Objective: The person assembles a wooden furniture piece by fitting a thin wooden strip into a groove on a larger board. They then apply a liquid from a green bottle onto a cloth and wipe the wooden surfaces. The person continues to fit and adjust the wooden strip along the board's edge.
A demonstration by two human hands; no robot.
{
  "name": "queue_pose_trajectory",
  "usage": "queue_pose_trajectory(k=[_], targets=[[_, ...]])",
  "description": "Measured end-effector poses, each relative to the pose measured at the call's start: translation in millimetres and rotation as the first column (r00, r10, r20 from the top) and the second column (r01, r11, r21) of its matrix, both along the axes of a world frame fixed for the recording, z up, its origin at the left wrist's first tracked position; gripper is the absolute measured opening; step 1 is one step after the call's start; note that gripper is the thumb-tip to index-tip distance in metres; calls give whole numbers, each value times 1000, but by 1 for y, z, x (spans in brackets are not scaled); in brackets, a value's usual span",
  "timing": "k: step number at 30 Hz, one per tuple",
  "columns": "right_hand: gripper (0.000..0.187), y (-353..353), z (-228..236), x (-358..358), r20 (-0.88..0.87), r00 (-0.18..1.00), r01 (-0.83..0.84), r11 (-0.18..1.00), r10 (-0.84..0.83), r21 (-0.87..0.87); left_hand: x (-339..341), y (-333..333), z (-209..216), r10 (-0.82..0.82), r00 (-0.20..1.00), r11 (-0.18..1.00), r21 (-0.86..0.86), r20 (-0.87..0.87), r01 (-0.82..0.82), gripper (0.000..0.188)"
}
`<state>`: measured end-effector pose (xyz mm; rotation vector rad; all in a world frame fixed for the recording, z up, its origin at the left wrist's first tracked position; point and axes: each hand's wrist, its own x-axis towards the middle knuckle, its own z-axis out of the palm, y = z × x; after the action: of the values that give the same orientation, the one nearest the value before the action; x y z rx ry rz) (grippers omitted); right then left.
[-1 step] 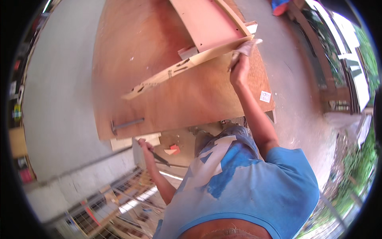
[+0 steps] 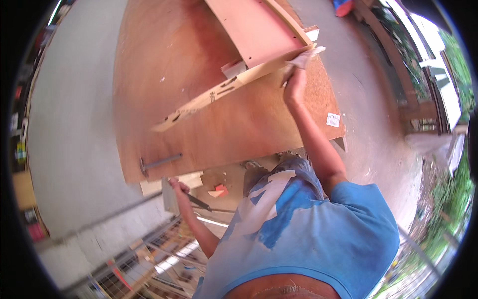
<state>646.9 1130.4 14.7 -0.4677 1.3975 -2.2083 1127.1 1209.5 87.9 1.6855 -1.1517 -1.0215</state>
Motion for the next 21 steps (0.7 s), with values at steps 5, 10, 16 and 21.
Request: queue_pose_trajectory(k=[5, 10, 16, 21], targets=[[75, -63, 4, 105, -425, 880, 321, 924, -211, 206, 68, -109, 10, 8, 991, 994, -108, -130, -22, 36], [60, -76, 9, 151, -408, 862, 400, 899, -301, 181, 130, -194, 16, 17, 1000, 1000, -20, -20, -17, 41], [41, -61, 3, 28, -179, 856, 516, 823, -485, 238, 149, -285, 28, -107, 993, 993, -36, 54, 109, 42], [48, -58, 10, 22, -236, 812, 575, 800, -534, 169, 134, -322, 9, -182, 982, 983, 38, 57, 180, 44]])
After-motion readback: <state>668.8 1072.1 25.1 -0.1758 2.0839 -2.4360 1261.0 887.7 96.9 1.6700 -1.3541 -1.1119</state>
